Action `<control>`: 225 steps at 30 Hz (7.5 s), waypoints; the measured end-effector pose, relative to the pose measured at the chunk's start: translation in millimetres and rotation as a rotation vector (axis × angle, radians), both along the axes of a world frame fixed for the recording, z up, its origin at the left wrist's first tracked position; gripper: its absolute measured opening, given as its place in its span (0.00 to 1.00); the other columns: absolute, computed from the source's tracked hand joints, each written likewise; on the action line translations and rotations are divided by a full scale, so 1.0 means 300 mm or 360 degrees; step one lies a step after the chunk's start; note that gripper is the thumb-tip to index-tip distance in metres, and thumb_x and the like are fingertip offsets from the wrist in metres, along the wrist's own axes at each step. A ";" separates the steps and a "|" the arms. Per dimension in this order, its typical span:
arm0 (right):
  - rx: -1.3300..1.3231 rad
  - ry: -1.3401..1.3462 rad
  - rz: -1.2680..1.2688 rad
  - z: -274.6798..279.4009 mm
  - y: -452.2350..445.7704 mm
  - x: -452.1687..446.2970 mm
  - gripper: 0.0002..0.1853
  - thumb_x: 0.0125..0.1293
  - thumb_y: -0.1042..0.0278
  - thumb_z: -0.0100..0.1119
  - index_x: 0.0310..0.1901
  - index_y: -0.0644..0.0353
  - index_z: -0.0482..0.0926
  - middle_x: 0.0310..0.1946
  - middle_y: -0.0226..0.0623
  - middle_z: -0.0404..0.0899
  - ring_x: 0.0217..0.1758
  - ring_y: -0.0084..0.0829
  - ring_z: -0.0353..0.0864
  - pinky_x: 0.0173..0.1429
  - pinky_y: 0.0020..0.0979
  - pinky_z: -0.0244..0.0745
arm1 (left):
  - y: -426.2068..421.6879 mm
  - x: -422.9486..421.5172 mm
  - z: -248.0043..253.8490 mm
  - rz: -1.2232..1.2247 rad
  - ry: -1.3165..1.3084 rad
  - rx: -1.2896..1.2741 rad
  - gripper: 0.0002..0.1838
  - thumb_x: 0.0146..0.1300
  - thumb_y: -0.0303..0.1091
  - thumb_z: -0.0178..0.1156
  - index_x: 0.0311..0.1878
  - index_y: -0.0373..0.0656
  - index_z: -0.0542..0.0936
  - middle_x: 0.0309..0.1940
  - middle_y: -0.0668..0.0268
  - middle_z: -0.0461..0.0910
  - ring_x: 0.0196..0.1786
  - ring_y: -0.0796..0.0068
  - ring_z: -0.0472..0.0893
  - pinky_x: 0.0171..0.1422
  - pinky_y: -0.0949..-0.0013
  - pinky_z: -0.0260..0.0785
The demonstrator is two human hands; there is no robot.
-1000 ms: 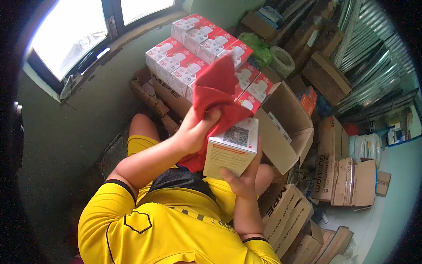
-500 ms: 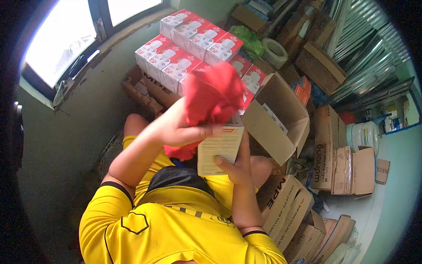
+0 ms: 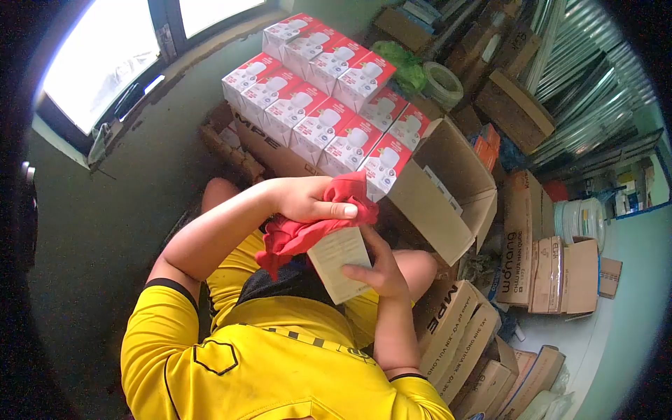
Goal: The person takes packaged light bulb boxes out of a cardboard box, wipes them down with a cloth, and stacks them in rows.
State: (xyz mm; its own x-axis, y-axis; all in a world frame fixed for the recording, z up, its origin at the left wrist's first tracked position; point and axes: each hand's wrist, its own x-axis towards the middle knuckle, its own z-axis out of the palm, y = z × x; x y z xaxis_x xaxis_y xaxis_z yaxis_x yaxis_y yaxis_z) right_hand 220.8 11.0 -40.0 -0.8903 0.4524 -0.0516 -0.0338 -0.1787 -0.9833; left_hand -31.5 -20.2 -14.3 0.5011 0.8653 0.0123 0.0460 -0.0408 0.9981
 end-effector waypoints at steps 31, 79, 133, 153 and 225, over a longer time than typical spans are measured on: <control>0.0004 0.0874 -0.1127 -0.011 -0.061 -0.224 0.44 0.73 0.34 0.44 0.72 0.68 0.52 0.67 0.52 0.63 0.68 0.46 0.70 0.70 0.49 0.68 | -0.021 0.129 -0.121 0.0270 -0.2772 -0.0270 0.25 0.74 0.47 0.51 0.66 0.39 0.72 0.60 0.55 0.78 0.60 0.63 0.79 0.69 0.60 0.68; 0.0020 0.0417 -0.0326 0.049 -0.007 -0.166 0.59 0.43 0.73 0.81 0.76 0.66 0.52 0.63 0.38 0.73 0.66 0.29 0.72 0.69 0.34 0.67 | -0.089 0.004 0.119 0.0662 -0.1074 0.0550 0.42 0.68 0.53 0.58 0.75 0.35 0.57 0.71 0.48 0.66 0.70 0.58 0.71 0.73 0.57 0.63; -0.0098 0.0771 -0.1319 -0.076 0.253 -0.187 0.40 0.68 0.59 0.63 0.76 0.53 0.51 0.68 0.35 0.63 0.70 0.34 0.65 0.72 0.42 0.64 | -0.213 -0.032 -0.123 0.0764 -0.0944 0.0163 0.25 0.79 0.49 0.42 0.63 0.35 0.68 0.52 0.60 0.78 0.53 0.68 0.79 0.59 0.61 0.73; 0.0620 -0.0773 -0.1161 -0.044 0.940 -0.475 0.56 0.54 0.40 0.70 0.75 0.69 0.55 0.76 0.59 0.52 0.81 0.47 0.51 0.79 0.42 0.54 | -0.807 -0.452 0.173 0.1752 -0.0778 0.1131 0.29 0.78 0.60 0.35 0.51 0.46 0.76 0.16 0.74 0.59 0.13 0.85 0.52 0.14 0.78 0.44; 0.1279 0.0318 -0.0128 -0.009 -0.012 -0.505 0.33 0.53 0.59 0.75 0.61 0.54 0.74 0.59 0.52 0.75 0.67 0.50 0.73 0.70 0.46 0.68 | -0.166 -0.139 0.251 0.1010 -0.1833 0.0970 0.25 0.79 0.53 0.39 0.60 0.42 0.72 0.30 0.69 0.66 0.20 0.81 0.62 0.22 0.74 0.59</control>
